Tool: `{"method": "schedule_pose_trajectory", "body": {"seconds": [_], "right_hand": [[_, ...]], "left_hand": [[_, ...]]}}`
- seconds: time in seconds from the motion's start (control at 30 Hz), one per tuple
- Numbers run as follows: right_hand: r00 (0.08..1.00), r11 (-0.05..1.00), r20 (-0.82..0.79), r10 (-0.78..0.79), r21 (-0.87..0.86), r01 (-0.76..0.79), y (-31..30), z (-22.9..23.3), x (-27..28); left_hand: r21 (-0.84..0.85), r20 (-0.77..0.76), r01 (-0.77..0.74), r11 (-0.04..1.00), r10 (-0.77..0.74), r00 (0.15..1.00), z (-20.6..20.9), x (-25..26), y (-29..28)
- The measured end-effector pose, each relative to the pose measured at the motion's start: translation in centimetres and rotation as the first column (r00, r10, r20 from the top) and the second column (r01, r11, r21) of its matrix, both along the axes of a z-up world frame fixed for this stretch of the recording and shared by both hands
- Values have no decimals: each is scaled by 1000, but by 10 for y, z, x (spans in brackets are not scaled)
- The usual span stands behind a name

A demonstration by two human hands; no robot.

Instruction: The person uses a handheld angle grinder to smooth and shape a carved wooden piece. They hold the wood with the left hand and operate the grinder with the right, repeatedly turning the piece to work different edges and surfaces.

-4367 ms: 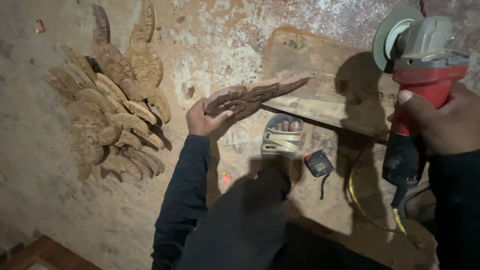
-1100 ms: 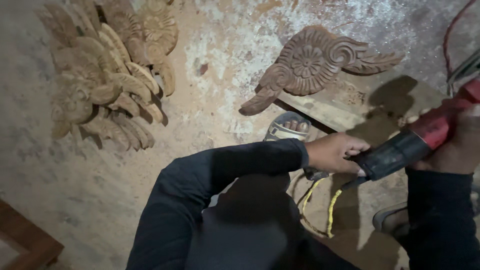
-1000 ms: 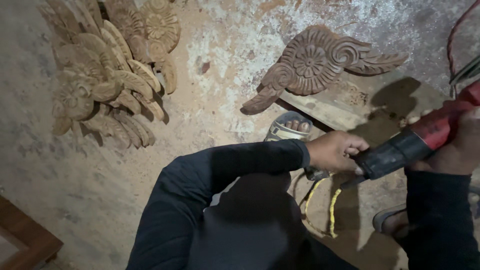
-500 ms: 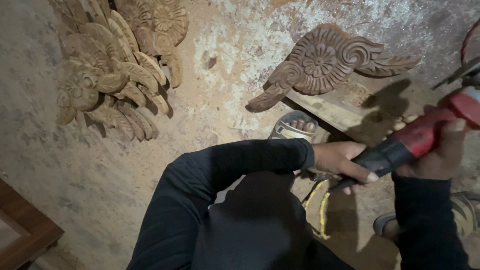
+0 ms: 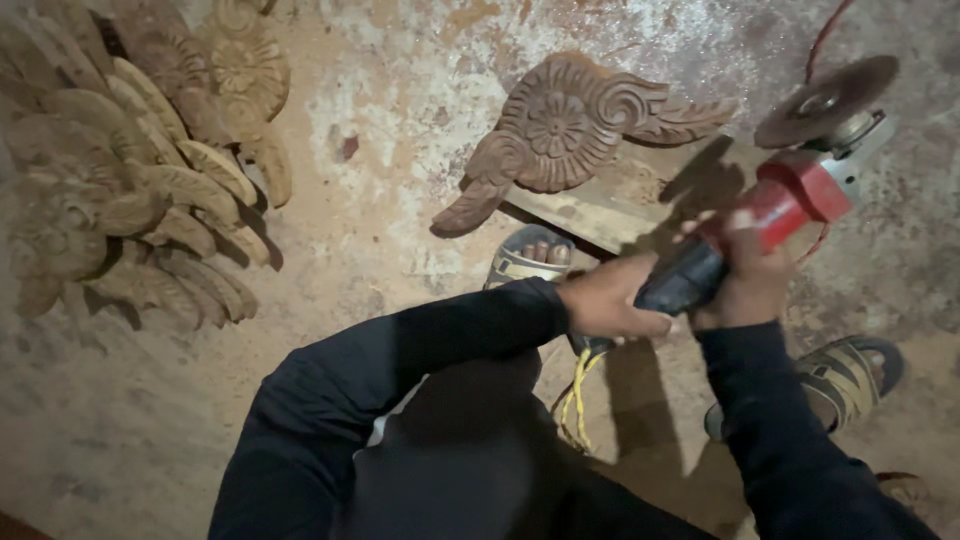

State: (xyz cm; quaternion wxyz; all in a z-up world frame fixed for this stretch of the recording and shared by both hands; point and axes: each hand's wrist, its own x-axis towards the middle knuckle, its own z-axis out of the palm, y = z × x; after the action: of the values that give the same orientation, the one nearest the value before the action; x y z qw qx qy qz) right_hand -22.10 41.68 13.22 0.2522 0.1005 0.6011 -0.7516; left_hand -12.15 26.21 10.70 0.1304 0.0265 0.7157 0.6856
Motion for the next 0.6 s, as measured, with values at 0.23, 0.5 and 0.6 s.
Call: {"method": "schedule_pose_trajectory", "body": {"seconds": [0.23, 0.5, 0.6], "right_hand": [[999, 1000, 42, 25, -8, -25, -11, -3, 18], [957, 944, 283, 62, -327, 36, 13, -5, -5], [975, 881, 173, 138, -470, -41, 18, -8, -13]], "left_hand": [[-145, 141, -20, 989, 41, 989, 5, -6, -4], [434, 360, 29, 900, -203, 911, 16, 0, -5], [613, 367, -21, 790, -261, 893, 24, 1, 0]]}}
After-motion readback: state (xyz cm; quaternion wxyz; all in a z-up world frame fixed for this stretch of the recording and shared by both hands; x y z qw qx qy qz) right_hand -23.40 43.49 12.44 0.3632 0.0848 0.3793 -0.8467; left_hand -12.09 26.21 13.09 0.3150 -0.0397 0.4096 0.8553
